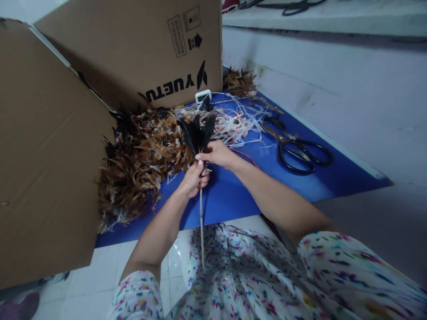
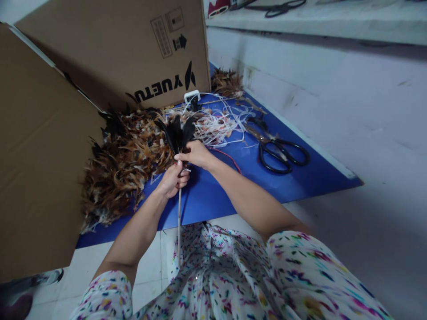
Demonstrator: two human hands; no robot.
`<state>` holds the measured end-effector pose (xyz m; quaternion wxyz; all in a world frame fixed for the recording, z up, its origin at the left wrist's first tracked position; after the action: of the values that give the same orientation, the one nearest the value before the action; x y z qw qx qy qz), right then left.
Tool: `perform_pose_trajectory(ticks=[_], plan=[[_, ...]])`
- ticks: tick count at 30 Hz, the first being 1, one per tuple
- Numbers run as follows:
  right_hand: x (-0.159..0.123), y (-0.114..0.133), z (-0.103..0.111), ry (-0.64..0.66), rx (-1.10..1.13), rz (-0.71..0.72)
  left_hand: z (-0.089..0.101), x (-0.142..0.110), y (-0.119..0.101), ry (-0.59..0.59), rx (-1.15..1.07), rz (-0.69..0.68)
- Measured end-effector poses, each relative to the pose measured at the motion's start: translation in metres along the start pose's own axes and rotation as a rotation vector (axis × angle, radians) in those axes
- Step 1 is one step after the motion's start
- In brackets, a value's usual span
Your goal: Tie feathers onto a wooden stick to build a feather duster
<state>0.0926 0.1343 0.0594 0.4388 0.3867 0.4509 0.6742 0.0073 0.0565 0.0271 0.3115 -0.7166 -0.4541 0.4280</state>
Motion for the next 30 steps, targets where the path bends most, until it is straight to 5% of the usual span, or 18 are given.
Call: perform_pose_trajectory(ticks=[6, 9, 12, 16, 23, 30], plan=[[-0.005, 0.014, 0.012, -0.167, -0.221, 0.059, 0.001, -0.002, -0.007, -0.011, -0.034, -0.036], [-0.006, 0.010, 0.003, -0.027, -0.245, -0.028, -0.001, -0.003, -0.008, -0.011, -0.025, -0.040], [-0.009, 0.006, -0.014, 0.136, 0.009, -0.050, -0.003, -0.004, -0.005, 0.002, 0.003, -0.027], [-0.010, 0.000, -0.023, 0.120, 0.231, -0.122, -0.007, -0.004, 0.003, 0.060, 0.019, 0.004], [-0.019, -0.003, -0.029, 0.172, 0.152, -0.255, -0.006, -0.003, 0.000, 0.027, -0.026, -0.069], [-0.011, 0.007, -0.023, 0.100, 0.109, -0.072, -0.010, -0.003, 0.004, 0.091, -0.097, 0.024]])
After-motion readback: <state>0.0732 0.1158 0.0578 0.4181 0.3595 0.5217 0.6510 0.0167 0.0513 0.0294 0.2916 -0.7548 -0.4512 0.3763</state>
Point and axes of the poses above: each hand's wrist, its own x-axis towards the middle knuckle, its own z-axis out of the back of the hand, y = z × x, the point moved 7 cm from there along x, towards the middle knuckle, and after that the axes turned 5 degrees about -x, right-handed, at the moved point
